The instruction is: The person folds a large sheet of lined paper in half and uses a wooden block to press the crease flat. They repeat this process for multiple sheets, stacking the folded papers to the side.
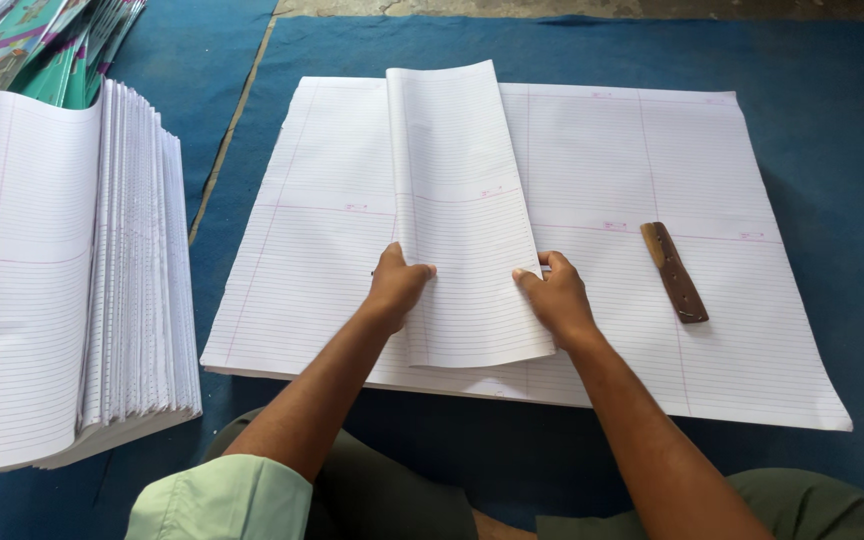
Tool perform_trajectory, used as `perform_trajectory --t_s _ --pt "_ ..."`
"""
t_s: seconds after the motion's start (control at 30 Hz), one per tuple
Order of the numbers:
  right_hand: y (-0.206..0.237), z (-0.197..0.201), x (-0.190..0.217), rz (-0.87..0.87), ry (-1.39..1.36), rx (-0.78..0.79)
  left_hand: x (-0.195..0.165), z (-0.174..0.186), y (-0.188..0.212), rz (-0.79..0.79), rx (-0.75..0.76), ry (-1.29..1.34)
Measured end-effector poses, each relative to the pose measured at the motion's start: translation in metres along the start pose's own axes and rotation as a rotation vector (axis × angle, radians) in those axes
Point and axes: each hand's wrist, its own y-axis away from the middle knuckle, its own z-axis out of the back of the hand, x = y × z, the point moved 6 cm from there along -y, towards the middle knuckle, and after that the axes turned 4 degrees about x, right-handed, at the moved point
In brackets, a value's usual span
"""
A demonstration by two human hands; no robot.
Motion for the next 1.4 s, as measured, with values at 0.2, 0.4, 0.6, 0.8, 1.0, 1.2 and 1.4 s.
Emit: perform_trajectory --t_s 0.2,0.4,0.6,0.8,1.0,1.2,1.4 --pt "0.000 -0.013 0.009 0.093 -0.127 0.170 -0.015 0.009 0.005 0.055 -0.141 -0.277" --pt "0.017 -0.039 0.031 0.134 -0.139 0.203 -0.029 0.040 0.011 -0.033 -0.188 -0.428" --pt "0.033 -0.072 0.067 0.195 -0.157 0.248 -0.043 0.088 0.028 -0.052 -0.197 -0.309" --pt "0.040 -0.115 0.108 0.250 -0.177 0.301 -0.063 0.149 0.057 -0.083 -0.276 -0.294" --pt "0.051 -0.169 0.148 0.354 -0.159 0.388 -0.067 0.217 0.085 -0.112 -0.362 -0.261" --pt "0.066 -0.231 0.182 0.470 -0.160 0.481 -0.063 0.289 0.115 -0.113 -0.471 -0.275" --pt "0.087 -0.295 0.208 0.565 -0.090 0.545 -0.050 0.352 0.150 -0.089 -0.554 -0.225"
